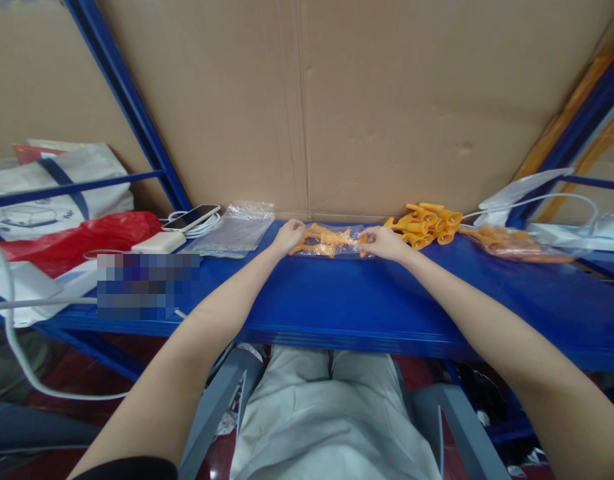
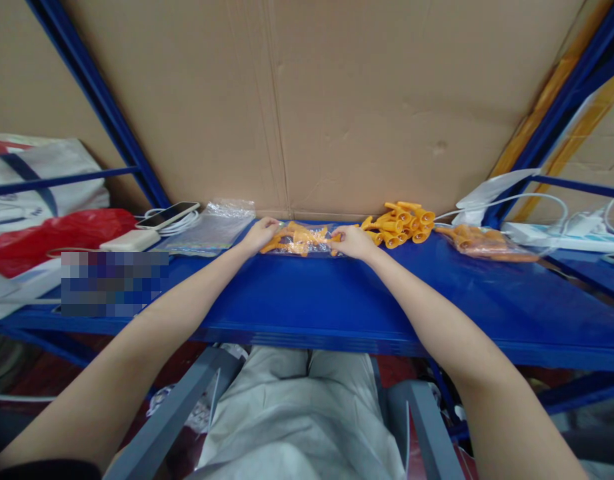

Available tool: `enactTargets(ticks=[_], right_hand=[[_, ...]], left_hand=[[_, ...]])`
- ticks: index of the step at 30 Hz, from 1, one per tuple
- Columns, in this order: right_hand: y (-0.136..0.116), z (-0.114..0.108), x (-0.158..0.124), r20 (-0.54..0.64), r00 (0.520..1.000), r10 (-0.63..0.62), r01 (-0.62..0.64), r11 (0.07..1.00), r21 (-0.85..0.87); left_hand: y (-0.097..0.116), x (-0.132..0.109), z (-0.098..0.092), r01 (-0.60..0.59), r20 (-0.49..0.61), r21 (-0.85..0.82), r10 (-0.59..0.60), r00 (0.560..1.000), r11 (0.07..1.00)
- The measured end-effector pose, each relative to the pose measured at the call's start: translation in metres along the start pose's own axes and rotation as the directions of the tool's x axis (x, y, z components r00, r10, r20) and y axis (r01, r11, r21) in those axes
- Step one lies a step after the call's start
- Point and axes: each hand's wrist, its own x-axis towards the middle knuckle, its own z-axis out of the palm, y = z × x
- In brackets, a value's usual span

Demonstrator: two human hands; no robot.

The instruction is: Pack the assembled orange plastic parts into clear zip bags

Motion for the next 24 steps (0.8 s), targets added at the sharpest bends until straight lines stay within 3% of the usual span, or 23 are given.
enactTargets(ticks=[4,13,20,24], right_hand=[[0.006,0.004,0.002,0.065,0.998,-0.013,0.002,0.985,0.175],[0.002,0.009,0.0,0.211,0.977,0.028,-0.128,0.869,0.478],[-0.003,0.003,-0.005,0.236,0.964,0.122,-0.227,0.84,0.494],[-0.001,0.003,-0.004,0.21,0.972,0.106,-0.195,0.862,0.468]], left_hand=[[0.001,-0.001,0.001,0.023,0.022,-0.047,-0.022,1.0,0.999],[0.008,-0.007,0.001,0.034,0.068,-0.107,-0.027,0.997,0.994],[0.012,-0.01,-0.001,0.094,0.097,-0.132,-0.082,0.992,0.987],[0.014,-0.012,-0.002,0.058,0.073,-0.11,-0.05,0.996,0.992]])
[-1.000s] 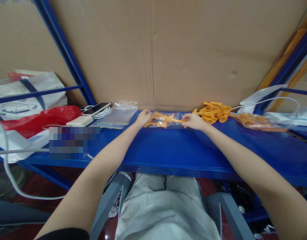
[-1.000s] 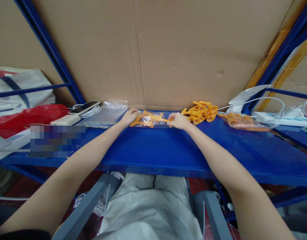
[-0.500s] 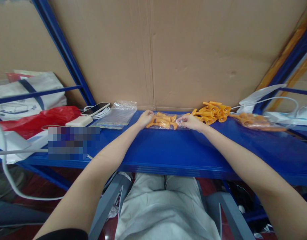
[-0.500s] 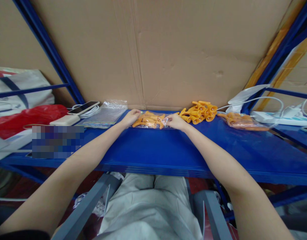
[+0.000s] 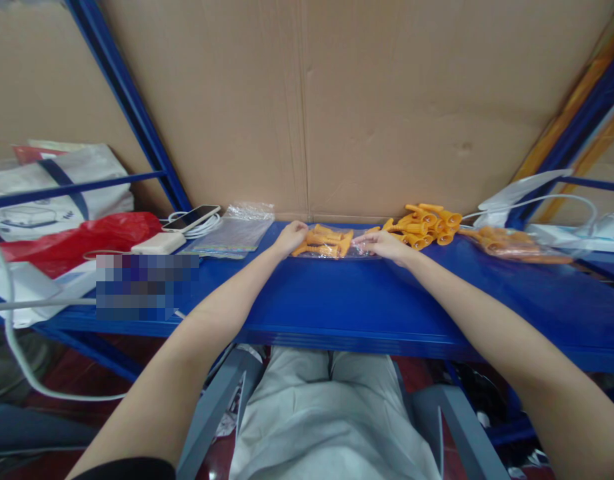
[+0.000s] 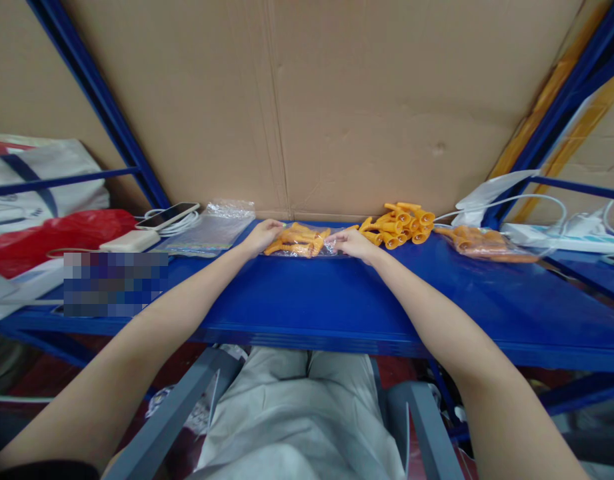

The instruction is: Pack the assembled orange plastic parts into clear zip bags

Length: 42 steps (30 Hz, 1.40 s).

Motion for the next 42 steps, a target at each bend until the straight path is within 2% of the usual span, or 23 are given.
enactTargets(ticks=[6,8,12,15,18,20,23,28,34,37,42], right_hand=[[0.009,0.002,0.006,0.065,0.994,-0.091,0.097,0.99,-0.102],[0.01,0.001,0.008,0.071,0.989,-0.129,0.139,0.976,-0.169],[0.006,-0.005,0.008,-0.032,0.979,-0.202,0.17,0.891,-0.421],[0.002,-0.016,0.004,-0.18,0.959,-0.217,0.047,0.753,-0.656],[0.0,-0.029,-0.001,-0.304,0.939,-0.162,-0.147,0.609,-0.78],[0.0,-0.036,-0.004,-0.328,0.94,-0.093,-0.231,0.533,-0.814],[0.004,-0.043,-0.004,-0.287,0.958,-0.015,-0.246,0.474,-0.846],[0.017,-0.045,0.001,-0.264,0.964,0.034,-0.242,0.527,-0.815],[0.025,-0.048,0.008,-0.297,0.954,-0.028,-0.211,0.643,-0.736],[0.025,-0.051,0.011,-0.373,0.92,-0.116,-0.161,0.758,-0.633],[0.024,-0.054,0.016,-0.511,0.836,-0.197,-0.038,0.91,-0.413]], left_hand=[[0.0,-0.001,-0.001,-0.096,0.032,0.135,0.093,0.995,0.986],[-0.001,-0.001,-0.002,-0.17,0.062,0.215,0.16,0.985,0.962],[-0.004,0.001,-0.003,-0.397,0.149,0.314,0.369,0.918,0.862],[-0.006,0.002,-0.003,-0.457,0.199,0.34,0.412,0.889,0.822],[-0.009,0.004,-0.002,-0.458,0.218,0.36,0.405,0.888,0.813],[-0.011,0.005,-0.003,-0.453,0.221,0.366,0.397,0.891,0.813],[-0.014,0.007,-0.004,-0.445,0.233,0.37,0.382,0.894,0.816],[-0.019,0.01,-0.004,-0.411,0.23,0.387,0.345,0.91,0.825],[-0.022,0.014,-0.009,-0.354,0.203,0.457,0.292,0.935,0.816],[-0.024,0.015,-0.013,-0.295,0.18,0.484,0.236,0.955,0.824],[-0.026,0.016,-0.016,-0.277,0.184,0.402,0.219,0.958,0.873]])
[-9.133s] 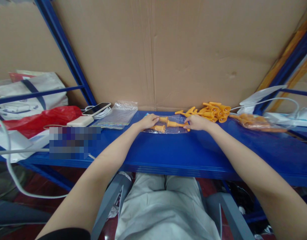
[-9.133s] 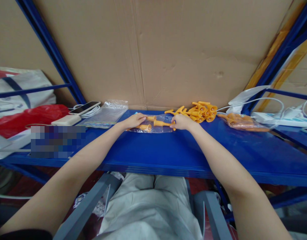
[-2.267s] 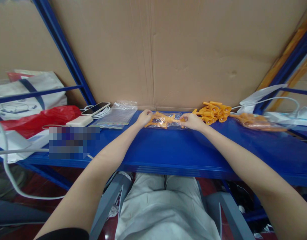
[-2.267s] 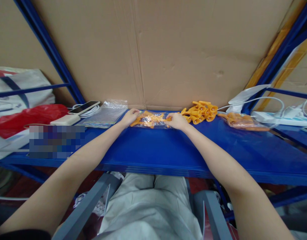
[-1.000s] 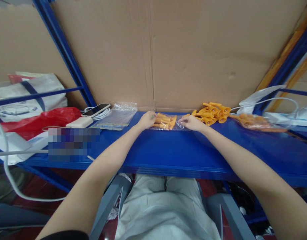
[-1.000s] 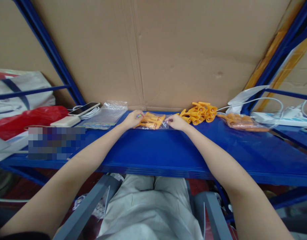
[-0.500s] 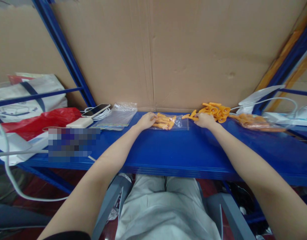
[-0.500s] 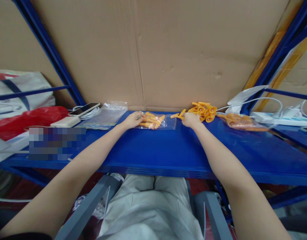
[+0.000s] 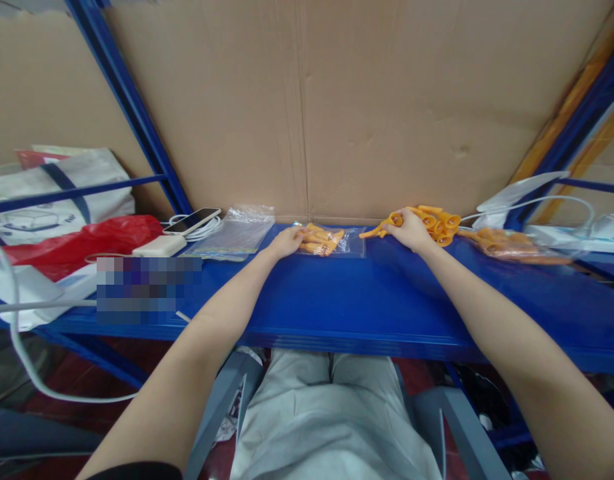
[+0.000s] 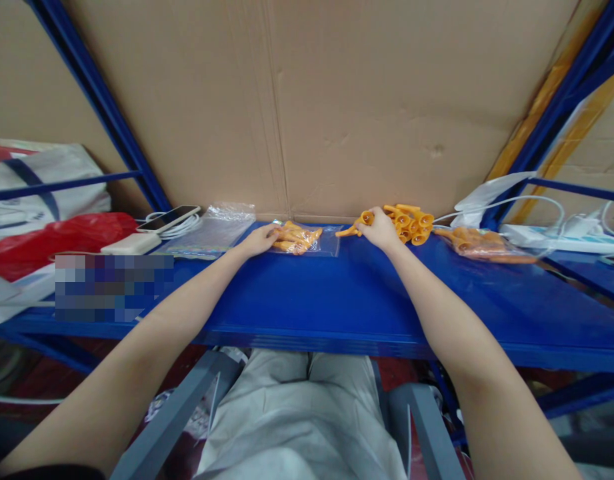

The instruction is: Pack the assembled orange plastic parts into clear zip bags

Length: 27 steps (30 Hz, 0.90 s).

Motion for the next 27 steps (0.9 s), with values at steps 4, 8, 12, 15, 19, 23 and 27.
enactTargets(ticks=[4,8,12,15,19,23,27], right_hand=[[0.001,0.005,0.004,-0.035,0.999,0.027,-0.02,0.98,0.2],[0.004,0.009,0.008,-0.024,1.0,0.005,0.004,0.933,0.359],[0.0,0.009,0.003,0.047,0.99,-0.133,0.102,0.906,0.411],[-0.008,0.01,-0.004,0.13,0.969,-0.212,0.146,0.909,0.389],[-0.017,0.02,-0.016,0.282,0.925,-0.253,0.181,0.949,0.259],[-0.024,0.031,-0.026,0.368,0.882,-0.294,0.246,0.954,0.171],[-0.027,0.026,-0.024,0.357,0.881,-0.309,0.277,0.951,0.14]], left_hand=[[0.002,-0.001,-0.001,0.009,0.013,-0.024,-0.009,1.0,1.0],[0.001,0.0,0.001,-0.002,0.006,-0.023,0.002,1.0,1.0],[-0.002,0.001,0.003,-0.011,0.0,-0.008,0.011,1.0,1.0],[-0.003,0.001,0.003,-0.01,0.0,-0.003,0.01,1.0,1.0],[0.0,-0.001,0.001,0.0,0.013,0.003,0.0,1.0,1.0],[0.003,-0.003,-0.001,0.008,0.028,0.02,-0.009,1.0,1.0],[0.003,-0.003,-0.002,0.013,0.026,0.011,-0.013,1.0,1.0]])
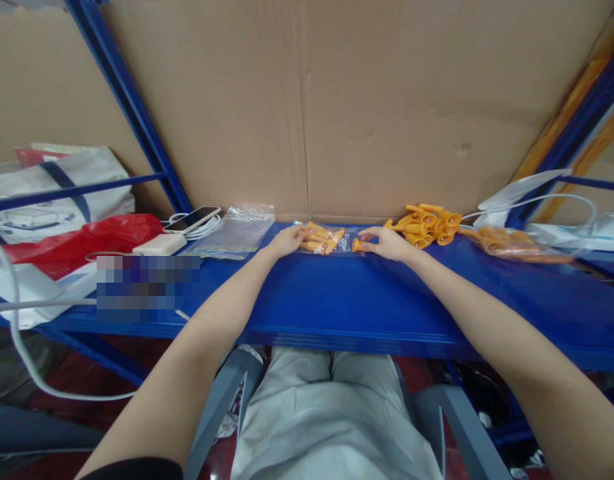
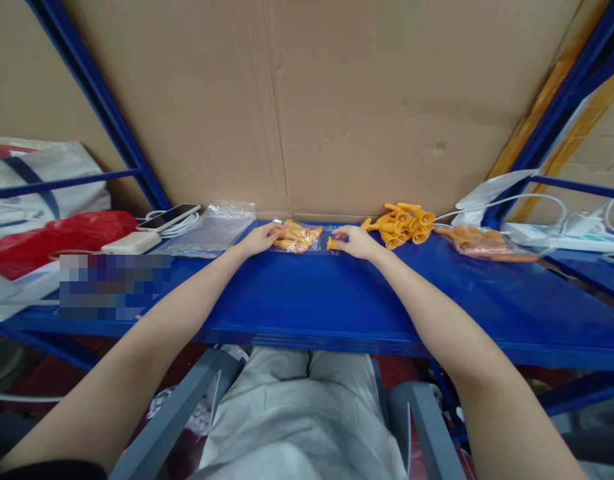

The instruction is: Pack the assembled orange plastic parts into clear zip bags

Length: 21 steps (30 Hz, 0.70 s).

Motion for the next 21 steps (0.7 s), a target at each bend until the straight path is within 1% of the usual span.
enactTargets(ticks=[2,4,6,8,10,12,14,18,21], right_hand=[[0.001,-0.011,0.001,-0.033,0.999,0.009,-0.012,0.994,-0.105],[0.004,-0.025,0.0,-0.035,0.999,0.033,-0.041,0.966,-0.256],[0.009,-0.039,-0.001,0.034,0.996,0.086,-0.067,0.926,-0.372],[0.016,-0.05,-0.002,0.14,0.979,0.148,-0.074,0.898,-0.434],[0.023,-0.054,-0.003,0.235,0.956,0.173,-0.047,0.886,-0.461],[0.027,-0.054,-0.004,0.275,0.946,0.174,-0.023,0.88,-0.475],[0.026,-0.051,-0.005,0.293,0.939,0.178,-0.02,0.88,-0.474],[0.017,-0.049,-0.008,0.346,0.915,0.208,-0.035,0.895,-0.445],[0.009,-0.05,-0.009,0.322,0.926,0.198,-0.042,0.901,-0.433]], left_hand=[[-0.001,0.0,0.0,0.0,-0.007,-0.012,0.0,1.0,1.0],[-0.001,0.001,0.0,-0.002,-0.011,-0.014,0.002,1.0,1.0],[-0.001,0.0,0.0,-0.006,-0.004,0.001,0.006,1.0,1.0],[0.0,-0.001,-0.001,-0.011,0.008,0.03,0.01,1.0,0.999],[0.002,-0.002,-0.002,-0.013,0.019,0.061,0.012,1.0,0.998],[0.004,-0.003,-0.003,-0.012,0.028,0.091,0.009,1.0,0.996],[0.005,-0.003,-0.003,-0.009,0.033,0.115,0.005,0.999,0.993],[0.005,-0.004,-0.003,-0.008,0.019,0.122,0.006,1.0,0.993],[0.006,-0.004,-0.004,-0.008,0.017,0.114,0.006,1.0,0.993]])
